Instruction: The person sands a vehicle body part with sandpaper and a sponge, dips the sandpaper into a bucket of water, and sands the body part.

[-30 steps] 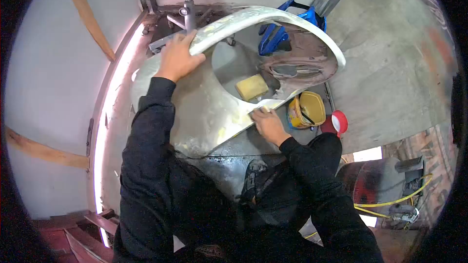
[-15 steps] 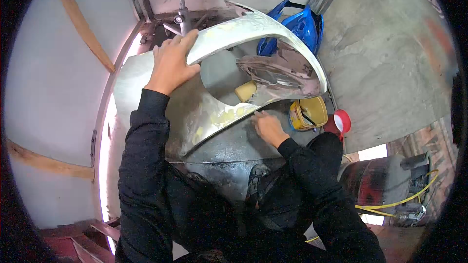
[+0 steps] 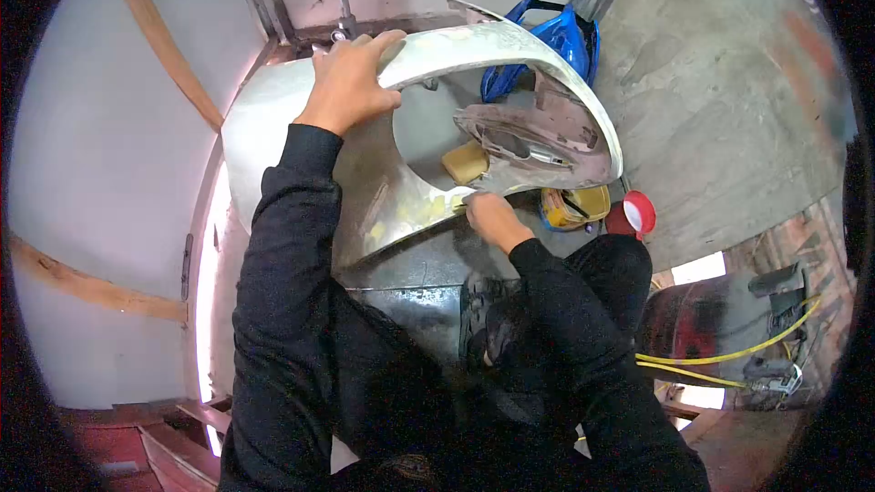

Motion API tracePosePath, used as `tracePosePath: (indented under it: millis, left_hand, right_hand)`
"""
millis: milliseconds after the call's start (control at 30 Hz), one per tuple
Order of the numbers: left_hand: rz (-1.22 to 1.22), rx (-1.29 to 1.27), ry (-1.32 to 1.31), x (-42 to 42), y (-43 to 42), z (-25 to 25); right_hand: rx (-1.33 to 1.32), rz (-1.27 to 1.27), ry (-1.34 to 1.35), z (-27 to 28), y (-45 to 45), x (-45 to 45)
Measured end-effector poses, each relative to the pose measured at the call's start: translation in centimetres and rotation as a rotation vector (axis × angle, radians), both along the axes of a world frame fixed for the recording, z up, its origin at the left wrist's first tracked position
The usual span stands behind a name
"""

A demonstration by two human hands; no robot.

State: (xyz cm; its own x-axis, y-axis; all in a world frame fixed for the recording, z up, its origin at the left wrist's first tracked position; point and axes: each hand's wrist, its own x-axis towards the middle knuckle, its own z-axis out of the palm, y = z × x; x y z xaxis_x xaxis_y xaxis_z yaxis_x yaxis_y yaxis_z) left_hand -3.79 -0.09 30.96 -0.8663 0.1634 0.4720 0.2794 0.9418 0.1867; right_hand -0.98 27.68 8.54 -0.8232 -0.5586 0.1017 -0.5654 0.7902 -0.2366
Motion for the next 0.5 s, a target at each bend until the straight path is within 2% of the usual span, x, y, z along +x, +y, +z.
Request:
tracePosePath:
  millis: [33, 67, 200, 233, 267, 333, 400, 500]
  left_hand:
    - [0.0, -0.012, -0.018, 0.0, 0.4, 0.5]
    - [-0.042, -0.012, 0.087, -0.5, 0.4, 0.2]
    - [-0.063, -0.054, 0.19, -1.0, 0.9, 2.2]
    - [-0.061, -0.059, 0.151, -1.2, 1.0, 2.7]
    - [-0.057, -0.066, 0.114, -1.4, 1.2, 3.4]
    - [-0.074, -0.079, 0.101, -2.6, 1.1, 3.7]
    - [-0.096, -0.06, 0.072, -3.7, 0.5, 3.1]
    - [-0.075, -0.11, 0.079, -4.7, 0.9, 2.7]
  right_hand:
    - [0.082, 0.024, -0.018, 1.2, 0.0, 0.0]
    - [0.072, 0.084, 0.111, 2.4, 0.0, -0.1]
    - [0.196, 0.26, 0.094, 11.1, -1.8, -2.5]
    - [0.203, 0.321, 0.08, 12.4, -2.4, -3.3]
    - [0.328, 0.406, 0.058, 14.8, -3.1, -3.7]
    - [0.309, 0.404, 0.005, 17.1, -3.7, -4.6]
    - [0.245, 0.424, 0.021, 15.8, -3.4, -6.5]
    - [0.091, 0.41, -0.023, 9.0, -0.6, -9.1]
